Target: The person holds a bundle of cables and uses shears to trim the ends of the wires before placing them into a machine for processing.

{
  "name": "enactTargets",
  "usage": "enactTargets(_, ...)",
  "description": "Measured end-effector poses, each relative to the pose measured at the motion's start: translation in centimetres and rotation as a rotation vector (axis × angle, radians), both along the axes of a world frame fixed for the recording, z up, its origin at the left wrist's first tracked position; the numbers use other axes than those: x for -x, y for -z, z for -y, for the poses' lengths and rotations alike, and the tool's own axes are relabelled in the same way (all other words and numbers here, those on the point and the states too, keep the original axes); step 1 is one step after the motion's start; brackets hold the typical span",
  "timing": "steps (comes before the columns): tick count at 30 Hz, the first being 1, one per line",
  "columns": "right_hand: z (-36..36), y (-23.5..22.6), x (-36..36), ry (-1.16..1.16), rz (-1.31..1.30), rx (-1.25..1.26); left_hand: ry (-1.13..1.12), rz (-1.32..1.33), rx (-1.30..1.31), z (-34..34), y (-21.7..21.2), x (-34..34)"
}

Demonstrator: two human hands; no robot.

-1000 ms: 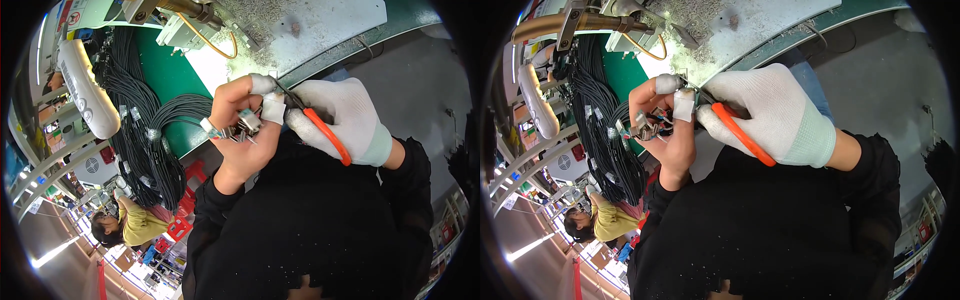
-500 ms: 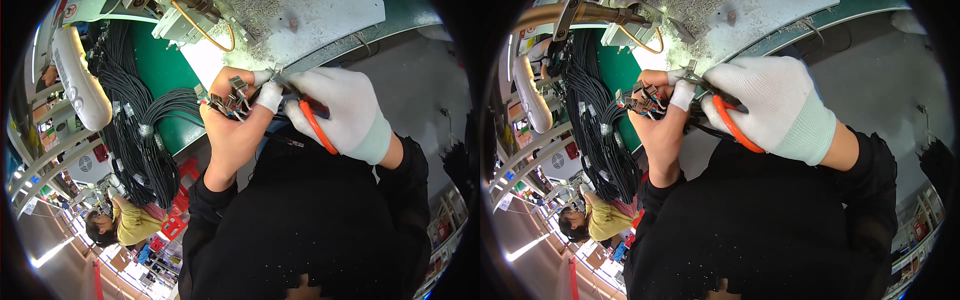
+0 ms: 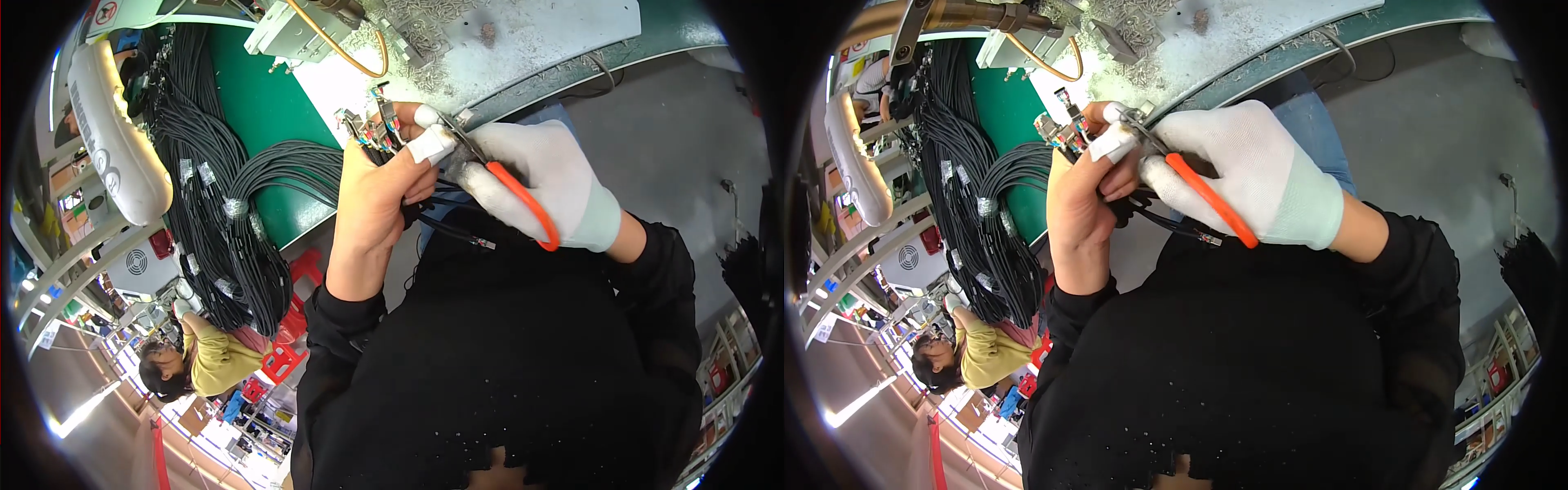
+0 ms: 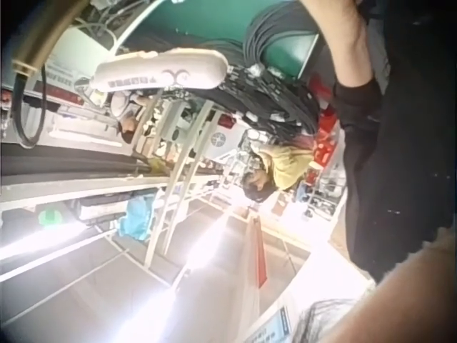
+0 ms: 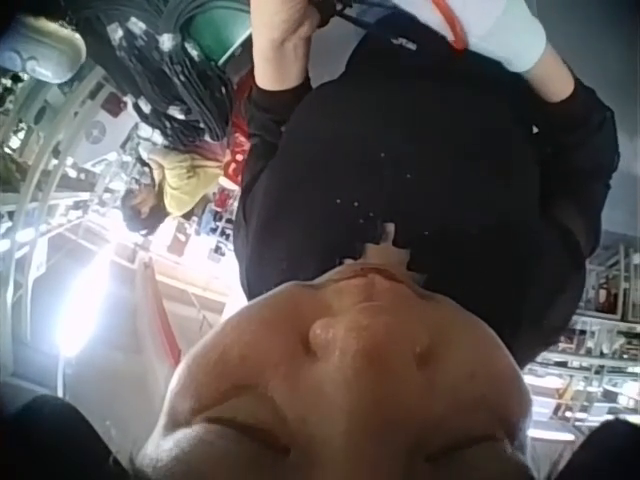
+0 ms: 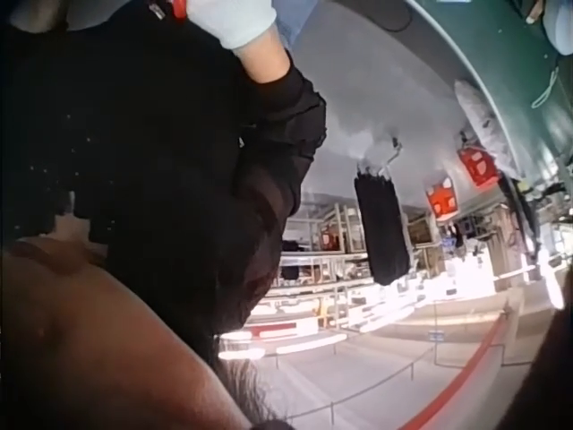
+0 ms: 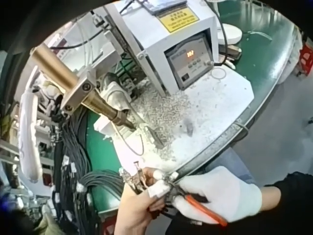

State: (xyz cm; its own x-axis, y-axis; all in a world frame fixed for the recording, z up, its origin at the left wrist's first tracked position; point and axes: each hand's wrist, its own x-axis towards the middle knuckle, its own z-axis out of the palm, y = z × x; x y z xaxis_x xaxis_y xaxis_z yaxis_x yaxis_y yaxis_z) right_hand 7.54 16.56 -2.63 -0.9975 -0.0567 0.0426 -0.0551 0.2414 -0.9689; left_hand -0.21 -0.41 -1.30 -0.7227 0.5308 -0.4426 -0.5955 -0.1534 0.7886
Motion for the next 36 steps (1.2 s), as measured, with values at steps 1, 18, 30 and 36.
enactTargets(1,0.0,0.5,0.1,-0.001,0.001,0.002,-0.001,0.001,0.002,0.2,0.5,0.2)
enactTargets(18,-0.2,-1.3,2.9,0.123,-0.25,-0.52,-0.181,-0.139,0.002,0.8,1.0,1.7)
enactTargets(30,1.4,-1.7,2.0,0.075,-0.229,-0.689,-0.275,-0.353,0.106,1.2,0.7,-0.5)
enactTargets(36,1.6,-1.6,1.7,0.108,-0.249,-0.713,-0.279,-0.421,0.153,1.2,0.7,-0.7)
